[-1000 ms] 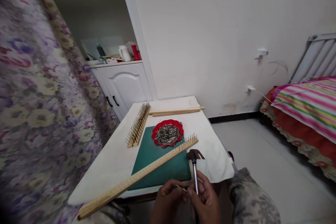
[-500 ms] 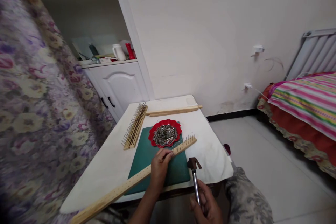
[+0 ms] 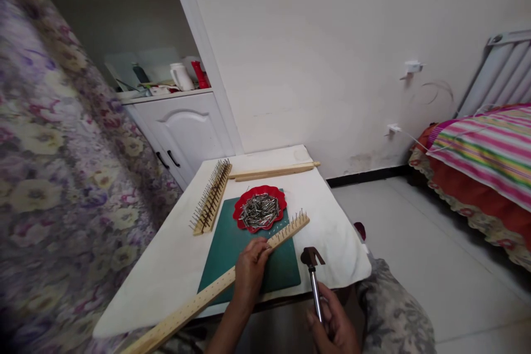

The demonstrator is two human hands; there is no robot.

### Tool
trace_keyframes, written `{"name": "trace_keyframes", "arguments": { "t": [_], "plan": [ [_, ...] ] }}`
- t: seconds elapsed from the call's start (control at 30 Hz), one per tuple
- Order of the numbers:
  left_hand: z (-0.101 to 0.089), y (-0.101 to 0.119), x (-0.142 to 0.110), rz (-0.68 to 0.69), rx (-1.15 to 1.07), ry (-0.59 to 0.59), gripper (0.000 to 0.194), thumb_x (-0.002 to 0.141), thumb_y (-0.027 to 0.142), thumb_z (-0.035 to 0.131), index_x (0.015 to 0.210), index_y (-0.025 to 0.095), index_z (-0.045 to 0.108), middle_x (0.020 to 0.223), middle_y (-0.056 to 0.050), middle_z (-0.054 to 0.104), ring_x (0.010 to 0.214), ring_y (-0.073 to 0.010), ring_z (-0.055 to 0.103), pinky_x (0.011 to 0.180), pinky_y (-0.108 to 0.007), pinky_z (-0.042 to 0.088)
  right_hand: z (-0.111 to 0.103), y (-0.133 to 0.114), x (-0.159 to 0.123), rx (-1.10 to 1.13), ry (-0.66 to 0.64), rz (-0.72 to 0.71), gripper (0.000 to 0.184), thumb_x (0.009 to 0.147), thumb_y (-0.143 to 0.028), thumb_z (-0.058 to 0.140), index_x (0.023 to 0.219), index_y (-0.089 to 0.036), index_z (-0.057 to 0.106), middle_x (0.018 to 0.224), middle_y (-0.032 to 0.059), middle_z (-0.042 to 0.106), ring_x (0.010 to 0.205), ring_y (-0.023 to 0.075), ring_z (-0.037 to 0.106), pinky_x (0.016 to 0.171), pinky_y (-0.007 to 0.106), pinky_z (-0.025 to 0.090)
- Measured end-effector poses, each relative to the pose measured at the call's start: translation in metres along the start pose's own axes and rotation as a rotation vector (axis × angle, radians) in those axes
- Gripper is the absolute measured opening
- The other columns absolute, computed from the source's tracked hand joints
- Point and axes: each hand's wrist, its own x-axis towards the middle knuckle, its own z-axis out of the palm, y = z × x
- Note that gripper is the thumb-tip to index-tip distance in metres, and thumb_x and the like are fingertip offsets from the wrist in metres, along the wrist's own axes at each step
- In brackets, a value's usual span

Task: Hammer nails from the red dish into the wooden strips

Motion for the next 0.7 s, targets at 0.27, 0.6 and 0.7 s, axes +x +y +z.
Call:
{"name": "trace_keyframes", "arguments": {
  "t": [0.27,0.6,0.7],
  "plan": [
    [-0.008,0.006,-0.026,0.001,-0.045,-0.019,0.016,0.083,0.020,0.052,0.076,0.022,0.066,0.097,-0.001,0.068,0.092,-0.0175,0.062,0.082,-0.031,0.044,-0.009,-0.007,-0.007,-0.110,-0.104,0.059,0.057,0.071,-0.049,0.069,0.119,-0.024,0.049,0.057,-0.0061,0.058,0.028,0.0019,0.031,0.026,0.013,0.021],
    [-0.009,0.019,-0.027,0.007,-0.097,-0.008,0.017,0.084,0.025,0.052,0.074,0.022,0.066,0.082,0.000,0.068,0.082,-0.0167,0.061,0.075,-0.029,0.040,-0.005,-0.009,-0.017,-0.102,-0.093,0.047,0.053,0.073,-0.048,0.068,0.117,-0.026,0.051,0.059,-0.0046,0.058,0.037,0.0073,0.037,0.032,0.016,0.023],
    [-0.007,0.019,-0.028,0.012,-0.086,-0.003,0.017,0.085,0.026,0.053,0.075,0.022,0.066,0.082,0.000,0.068,0.082,-0.0169,0.061,0.075,-0.030,0.039,-0.008,-0.005,-0.016,-0.109,-0.085,0.021,0.053,0.071,-0.049,0.069,0.117,-0.026,0.053,0.058,-0.0039,0.058,0.038,0.0093,0.038,0.033,0.018,0.024]
  ]
}}
